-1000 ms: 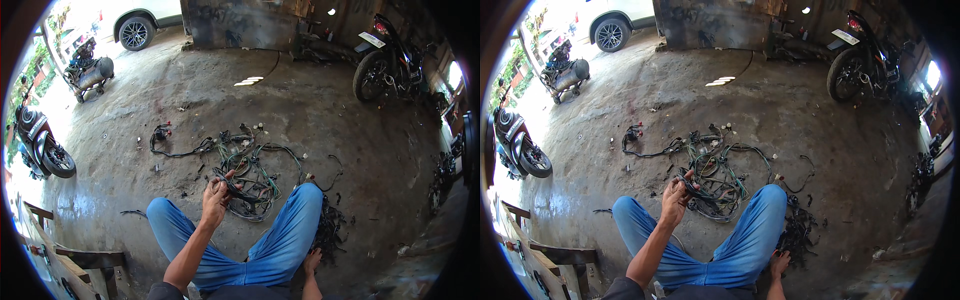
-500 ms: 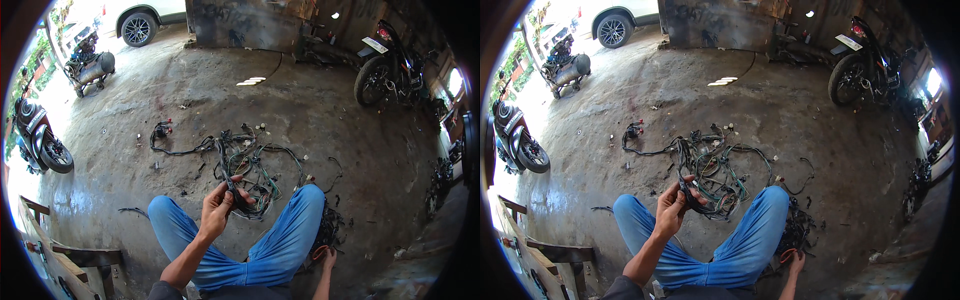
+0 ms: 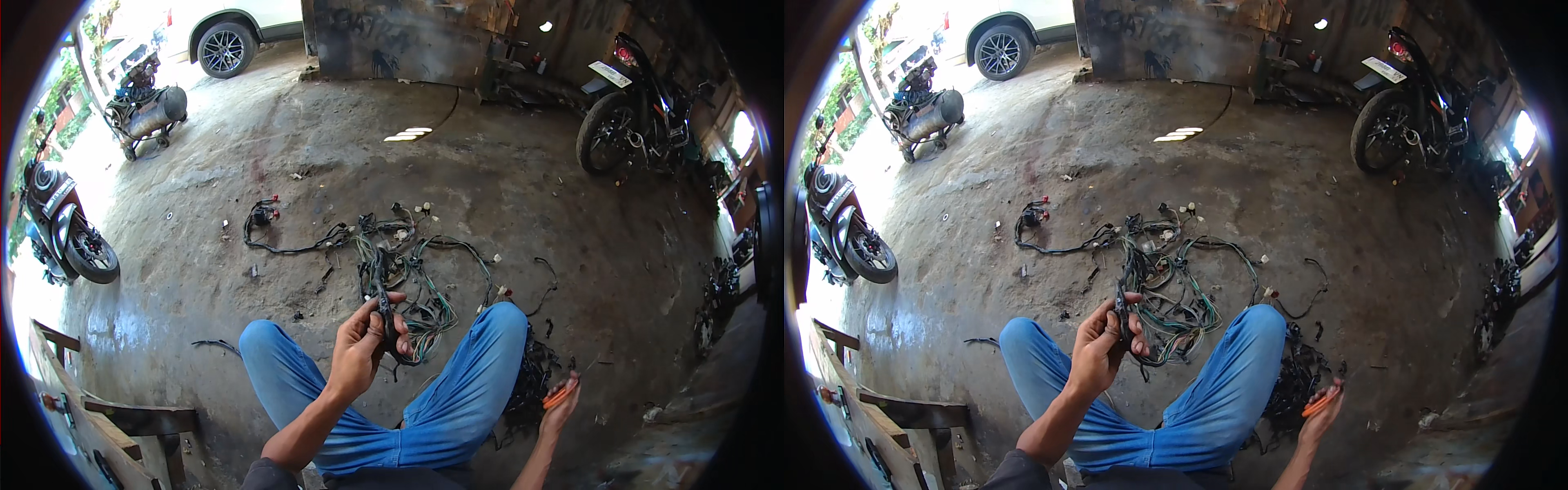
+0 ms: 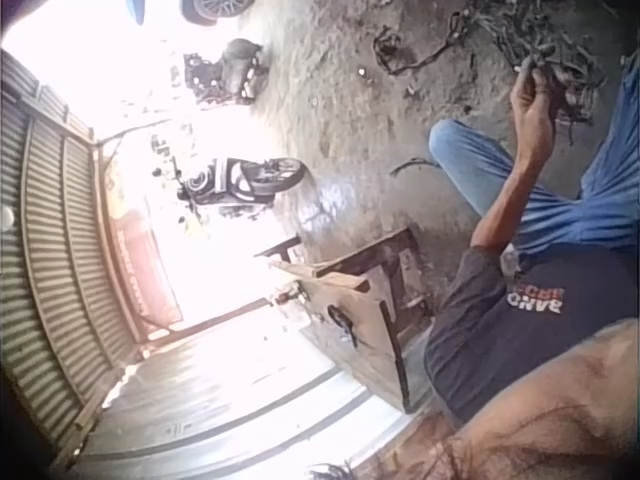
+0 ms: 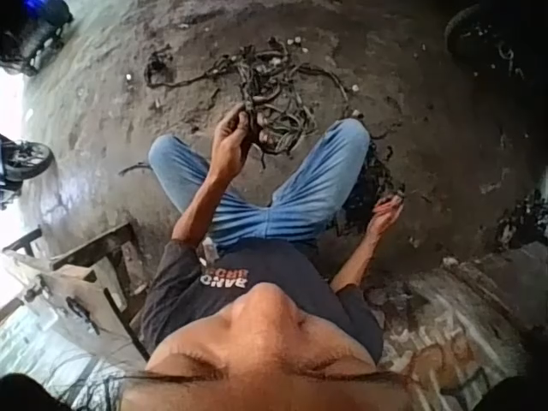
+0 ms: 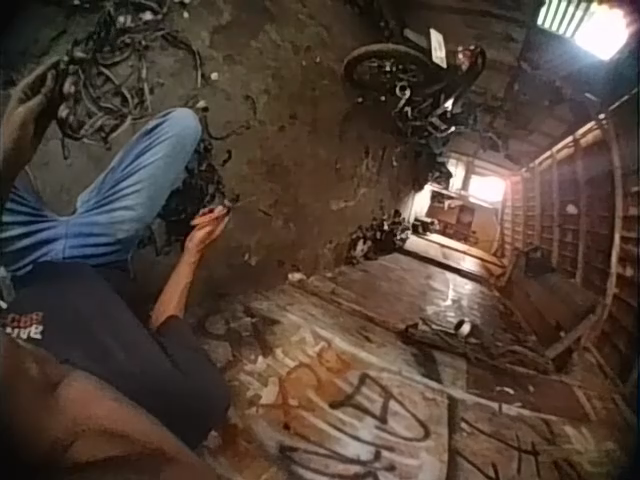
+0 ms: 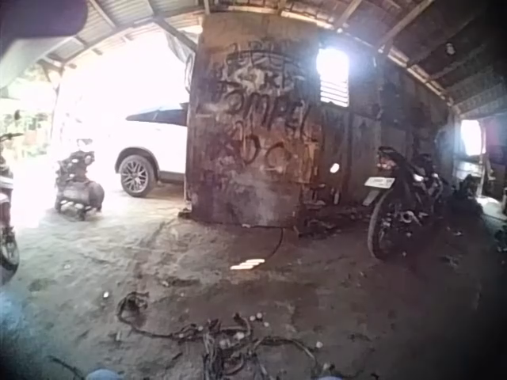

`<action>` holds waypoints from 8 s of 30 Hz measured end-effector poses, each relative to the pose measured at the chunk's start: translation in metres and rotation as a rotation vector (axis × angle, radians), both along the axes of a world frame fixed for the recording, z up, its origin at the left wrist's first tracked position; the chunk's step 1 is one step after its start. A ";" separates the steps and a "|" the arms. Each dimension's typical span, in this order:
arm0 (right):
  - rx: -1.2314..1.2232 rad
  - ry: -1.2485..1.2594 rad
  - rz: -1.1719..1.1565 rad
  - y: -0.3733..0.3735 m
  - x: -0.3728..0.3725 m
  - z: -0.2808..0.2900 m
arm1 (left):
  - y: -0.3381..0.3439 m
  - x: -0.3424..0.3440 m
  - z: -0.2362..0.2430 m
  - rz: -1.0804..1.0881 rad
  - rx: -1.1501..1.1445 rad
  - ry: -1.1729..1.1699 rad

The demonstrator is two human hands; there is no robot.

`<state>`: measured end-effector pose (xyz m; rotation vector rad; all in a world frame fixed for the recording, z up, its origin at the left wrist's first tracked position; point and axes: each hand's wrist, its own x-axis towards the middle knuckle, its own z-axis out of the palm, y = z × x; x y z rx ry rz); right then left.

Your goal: The recorder is shown sorting through and repairing a motorcycle wiring harness using scissors and their hands.

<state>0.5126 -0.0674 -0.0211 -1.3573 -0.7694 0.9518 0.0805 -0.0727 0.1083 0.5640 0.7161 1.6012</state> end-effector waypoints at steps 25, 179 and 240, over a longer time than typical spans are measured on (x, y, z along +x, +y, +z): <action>-0.384 0.430 1.308 -0.014 -0.232 0.139 | -0.003 0.014 -0.019 0.075 -0.057 0.413; -0.274 0.588 1.046 -0.042 -0.235 0.142 | -0.012 0.050 -0.029 -0.071 -0.035 0.233; -0.956 -1.139 0.322 -0.092 0.033 -0.200 | 0.026 -0.053 -0.075 -0.192 -0.156 1.072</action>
